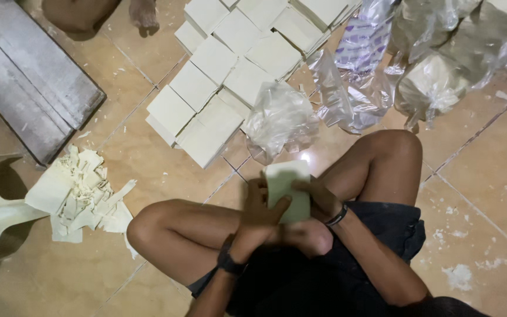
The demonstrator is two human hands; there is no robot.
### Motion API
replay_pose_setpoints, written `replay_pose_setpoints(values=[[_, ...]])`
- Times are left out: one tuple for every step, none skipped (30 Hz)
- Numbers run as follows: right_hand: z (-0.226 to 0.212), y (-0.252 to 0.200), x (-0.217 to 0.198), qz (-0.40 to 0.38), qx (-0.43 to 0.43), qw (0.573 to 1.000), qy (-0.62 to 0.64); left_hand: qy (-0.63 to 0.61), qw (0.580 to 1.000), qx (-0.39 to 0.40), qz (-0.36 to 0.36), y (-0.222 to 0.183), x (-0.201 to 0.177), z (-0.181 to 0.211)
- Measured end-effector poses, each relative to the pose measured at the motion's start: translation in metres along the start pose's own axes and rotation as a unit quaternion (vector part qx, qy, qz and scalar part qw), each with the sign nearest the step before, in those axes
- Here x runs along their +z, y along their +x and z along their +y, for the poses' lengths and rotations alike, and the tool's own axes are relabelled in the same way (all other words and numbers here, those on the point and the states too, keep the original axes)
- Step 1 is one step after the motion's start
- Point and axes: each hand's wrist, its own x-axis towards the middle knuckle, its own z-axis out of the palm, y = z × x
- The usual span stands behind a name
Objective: The person picks up square blocks from a stack on the floor and places them into plastic bags, then ties the bags closed.
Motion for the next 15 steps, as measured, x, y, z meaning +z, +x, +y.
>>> replay_pose_setpoints(values=[[-0.003, 0.000, -0.003, -0.001, -0.023, 0.999, -0.041, 0.077, 0.996, -0.045, -0.010, 0.002, 0.002, 0.004], [-0.005, 0.000, -0.007, -0.002, -0.044, 0.996, -0.082, 0.154, 0.984, -0.091, -0.017, 0.003, 0.005, 0.007], [-0.007, -0.005, -0.012, -0.002, -0.044, 0.996, -0.083, 0.153, 0.984, -0.092, -0.017, 0.005, 0.005, 0.011], [-0.008, -0.010, -0.017, 0.023, -0.061, 0.996, -0.054, 0.183, 0.980, -0.076, -0.026, 0.008, 0.005, 0.015], [-0.010, -0.015, -0.022, 0.048, -0.078, 0.995, -0.026, 0.213, 0.975, -0.060, -0.034, 0.011, 0.005, 0.020], [-0.012, -0.018, -0.026, 0.050, -0.077, 0.995, -0.025, 0.213, 0.975, -0.061, -0.036, 0.021, 0.003, 0.016], [-0.014, -0.021, -0.029, 0.037, -0.067, 0.997, -0.019, 0.168, 0.983, -0.068, 0.011, 0.031, 0.001, 0.011], [-0.016, -0.023, -0.032, 0.022, -0.056, 0.998, -0.014, 0.123, 0.988, -0.074, 0.061, 0.042, -0.003, 0.008], [-0.017, -0.020, -0.037, 0.021, -0.054, 0.998, -0.015, 0.123, 0.988, -0.075, 0.062, 0.055, 0.003, -0.010], [-0.019, -0.017, -0.042, 0.012, -0.041, 0.999, 0.008, 0.244, 0.944, 0.113, 0.190, 0.070, 0.009, -0.027], [-0.021, -0.015, -0.047, 0.002, -0.028, 0.999, 0.031, 0.349, 0.836, 0.292, 0.306, 0.084, 0.015, -0.045], [-0.018, -0.016, -0.043, 0.002, -0.027, 0.999, 0.029, 0.349, 0.836, 0.291, 0.308, 0.095, 0.016, -0.056], [-0.016, -0.017, -0.039, -0.004, -0.012, 0.999, 0.042, 0.383, 0.779, 0.346, 0.355, 0.106, 0.018, -0.067], [-0.015, -0.018, -0.036, -0.009, 0.000, 0.998, 0.056, 0.414, 0.716, 0.399, 0.396, 0.119, 0.020, -0.077], [-0.014, -0.019, -0.033, -0.009, -0.001, 0.998, 0.056, 0.413, 0.715, 0.400, 0.397, 0.121, 0.020, -0.073]])
